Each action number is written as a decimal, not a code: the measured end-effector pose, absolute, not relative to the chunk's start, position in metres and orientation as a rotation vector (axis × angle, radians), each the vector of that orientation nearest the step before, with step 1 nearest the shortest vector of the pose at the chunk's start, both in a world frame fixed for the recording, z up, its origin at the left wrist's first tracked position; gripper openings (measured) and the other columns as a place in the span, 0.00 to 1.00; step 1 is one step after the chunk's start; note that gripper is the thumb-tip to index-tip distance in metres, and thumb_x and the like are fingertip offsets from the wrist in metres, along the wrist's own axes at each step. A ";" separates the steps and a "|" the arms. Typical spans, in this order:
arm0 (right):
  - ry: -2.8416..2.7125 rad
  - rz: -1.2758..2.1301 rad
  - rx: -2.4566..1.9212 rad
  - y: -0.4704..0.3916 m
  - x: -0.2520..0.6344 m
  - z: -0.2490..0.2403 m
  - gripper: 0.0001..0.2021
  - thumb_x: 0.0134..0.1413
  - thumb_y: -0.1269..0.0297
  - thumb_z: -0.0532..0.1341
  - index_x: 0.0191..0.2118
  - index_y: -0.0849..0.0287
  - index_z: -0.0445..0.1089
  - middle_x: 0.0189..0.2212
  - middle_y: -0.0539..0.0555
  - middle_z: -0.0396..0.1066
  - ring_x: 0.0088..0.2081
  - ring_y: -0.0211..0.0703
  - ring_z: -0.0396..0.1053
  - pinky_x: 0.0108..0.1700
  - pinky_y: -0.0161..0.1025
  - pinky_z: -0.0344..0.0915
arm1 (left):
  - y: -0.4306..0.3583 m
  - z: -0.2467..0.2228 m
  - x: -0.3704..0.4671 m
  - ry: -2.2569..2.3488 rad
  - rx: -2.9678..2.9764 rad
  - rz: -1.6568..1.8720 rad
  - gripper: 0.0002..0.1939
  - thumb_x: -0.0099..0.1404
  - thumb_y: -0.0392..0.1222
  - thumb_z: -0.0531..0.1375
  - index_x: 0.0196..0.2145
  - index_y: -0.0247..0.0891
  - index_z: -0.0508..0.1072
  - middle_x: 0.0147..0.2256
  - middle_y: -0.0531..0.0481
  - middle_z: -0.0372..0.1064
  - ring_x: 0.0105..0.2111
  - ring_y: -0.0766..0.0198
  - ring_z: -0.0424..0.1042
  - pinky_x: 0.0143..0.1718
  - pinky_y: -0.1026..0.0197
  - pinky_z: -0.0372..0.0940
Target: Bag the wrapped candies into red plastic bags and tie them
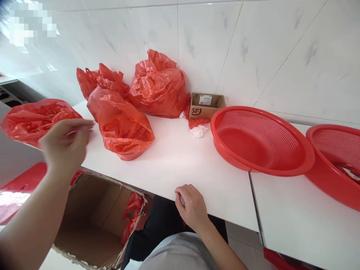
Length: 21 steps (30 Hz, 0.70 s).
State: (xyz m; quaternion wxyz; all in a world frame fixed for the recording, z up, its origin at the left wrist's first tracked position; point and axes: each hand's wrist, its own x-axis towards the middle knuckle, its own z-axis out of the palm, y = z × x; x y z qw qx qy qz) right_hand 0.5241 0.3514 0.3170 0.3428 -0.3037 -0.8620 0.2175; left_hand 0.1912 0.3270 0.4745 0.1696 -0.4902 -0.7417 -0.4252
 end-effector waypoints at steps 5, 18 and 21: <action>-2.217 0.542 -0.776 0.350 0.525 0.317 0.08 0.60 0.76 0.54 0.36 0.57 0.66 0.27 0.50 0.68 0.28 0.41 0.62 0.31 0.39 0.61 | 0.403 0.468 0.193 -2.446 -1.702 -0.685 0.22 0.62 0.52 0.62 0.42 0.25 0.76 0.41 0.45 0.76 0.43 0.60 0.75 0.50 0.52 0.65; -2.239 0.534 -0.728 0.351 0.526 0.314 0.07 0.59 0.77 0.54 0.36 0.57 0.65 0.26 0.50 0.67 0.28 0.40 0.61 0.31 0.38 0.57 | 0.446 0.460 0.161 -2.673 -1.608 -0.297 0.31 0.56 0.51 0.69 0.53 0.35 0.71 0.56 0.32 0.67 0.54 0.36 0.67 0.49 0.36 0.64; -2.212 0.557 -0.736 0.350 0.526 0.313 0.08 0.59 0.77 0.54 0.36 0.57 0.64 0.26 0.49 0.67 0.28 0.40 0.61 0.31 0.38 0.58 | 0.456 0.448 0.154 -2.708 -1.589 -0.358 0.18 0.62 0.47 0.65 0.47 0.35 0.74 0.48 0.40 0.72 0.49 0.49 0.71 0.50 0.42 0.66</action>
